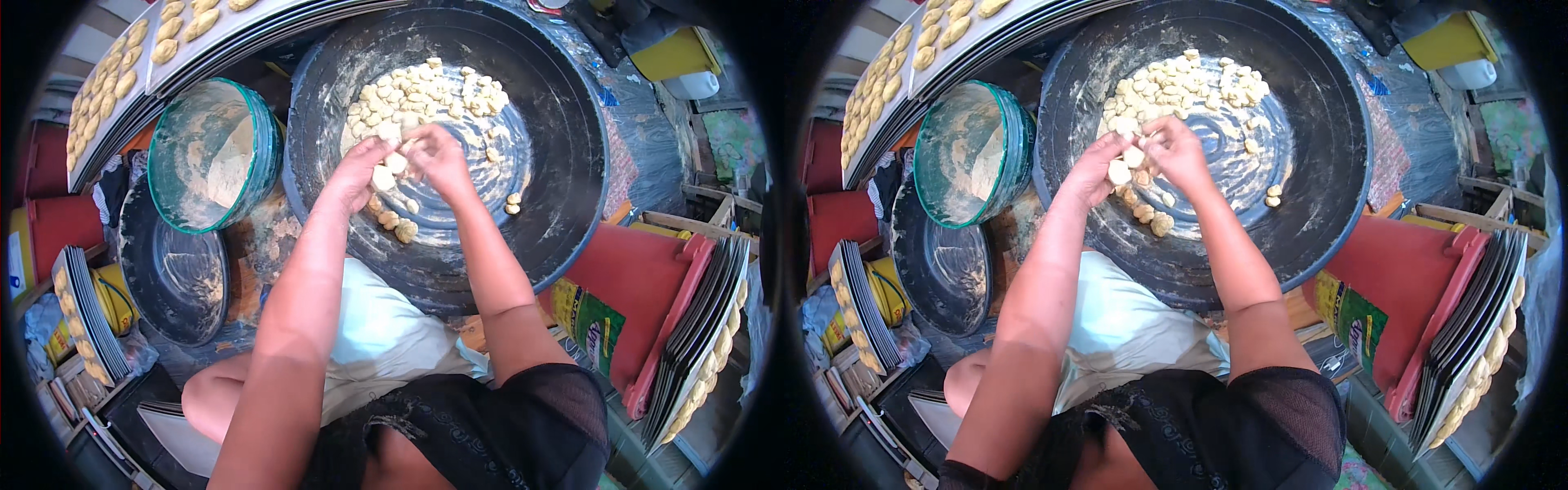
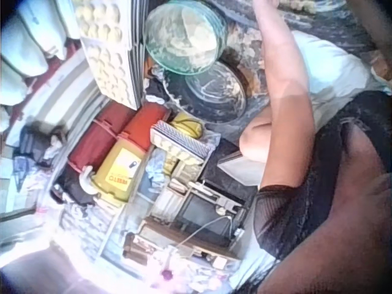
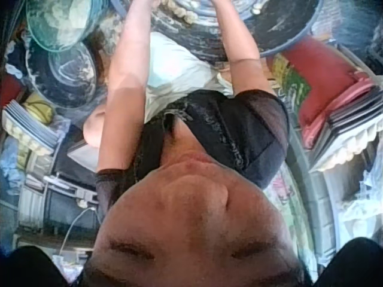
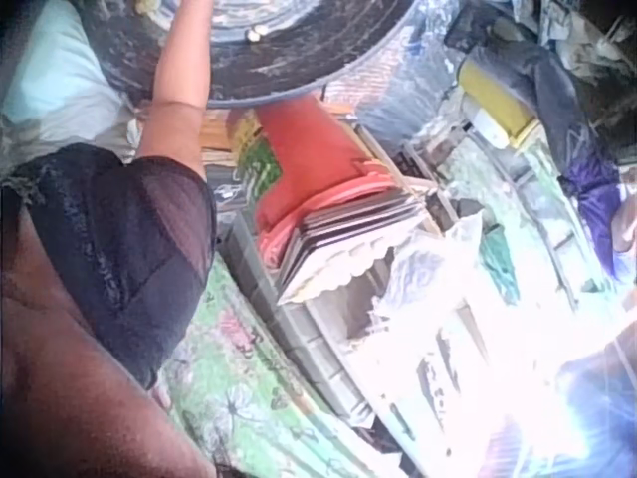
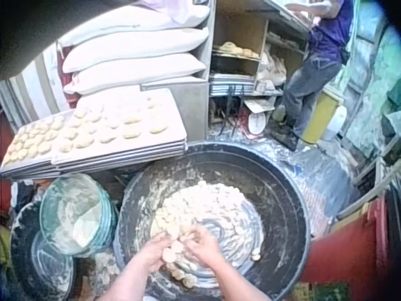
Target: The person arranges shaped dough onto a metal tray, retrieves dough from a container, and pinches the dough into small pieces by hand inside a basin.
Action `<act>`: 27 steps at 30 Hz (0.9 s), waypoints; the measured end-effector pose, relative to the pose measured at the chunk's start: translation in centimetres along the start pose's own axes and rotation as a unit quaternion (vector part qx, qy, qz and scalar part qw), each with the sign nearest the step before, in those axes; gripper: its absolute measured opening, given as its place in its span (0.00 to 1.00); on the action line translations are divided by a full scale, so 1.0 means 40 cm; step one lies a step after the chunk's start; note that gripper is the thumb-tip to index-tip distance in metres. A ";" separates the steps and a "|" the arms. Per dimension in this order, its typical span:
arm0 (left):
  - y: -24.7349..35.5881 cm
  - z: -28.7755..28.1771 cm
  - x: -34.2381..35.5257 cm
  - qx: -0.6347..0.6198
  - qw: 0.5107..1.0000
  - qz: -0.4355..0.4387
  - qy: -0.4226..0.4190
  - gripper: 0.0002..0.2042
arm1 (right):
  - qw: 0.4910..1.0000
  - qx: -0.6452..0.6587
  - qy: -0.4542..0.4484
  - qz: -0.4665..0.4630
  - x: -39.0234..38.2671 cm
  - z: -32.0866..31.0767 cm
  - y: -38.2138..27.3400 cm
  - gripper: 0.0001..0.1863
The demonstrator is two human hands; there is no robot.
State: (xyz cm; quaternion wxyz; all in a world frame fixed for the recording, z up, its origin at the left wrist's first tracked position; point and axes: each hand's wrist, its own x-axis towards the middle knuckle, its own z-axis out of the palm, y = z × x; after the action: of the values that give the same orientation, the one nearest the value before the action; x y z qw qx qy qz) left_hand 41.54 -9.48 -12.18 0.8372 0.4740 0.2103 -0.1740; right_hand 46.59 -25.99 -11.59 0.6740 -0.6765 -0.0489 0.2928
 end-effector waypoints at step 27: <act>0.011 -0.019 0.027 0.089 0.969 0.124 0.194 0.19 | 0.823 -0.556 0.105 0.058 0.157 -0.075 0.400 0.38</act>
State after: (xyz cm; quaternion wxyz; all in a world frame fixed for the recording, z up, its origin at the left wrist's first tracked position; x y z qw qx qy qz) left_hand 42.55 -8.69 -12.77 0.7500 0.5936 0.2916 0.0087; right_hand 47.89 -27.13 -28.94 0.1666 -0.9647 -0.0933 0.1814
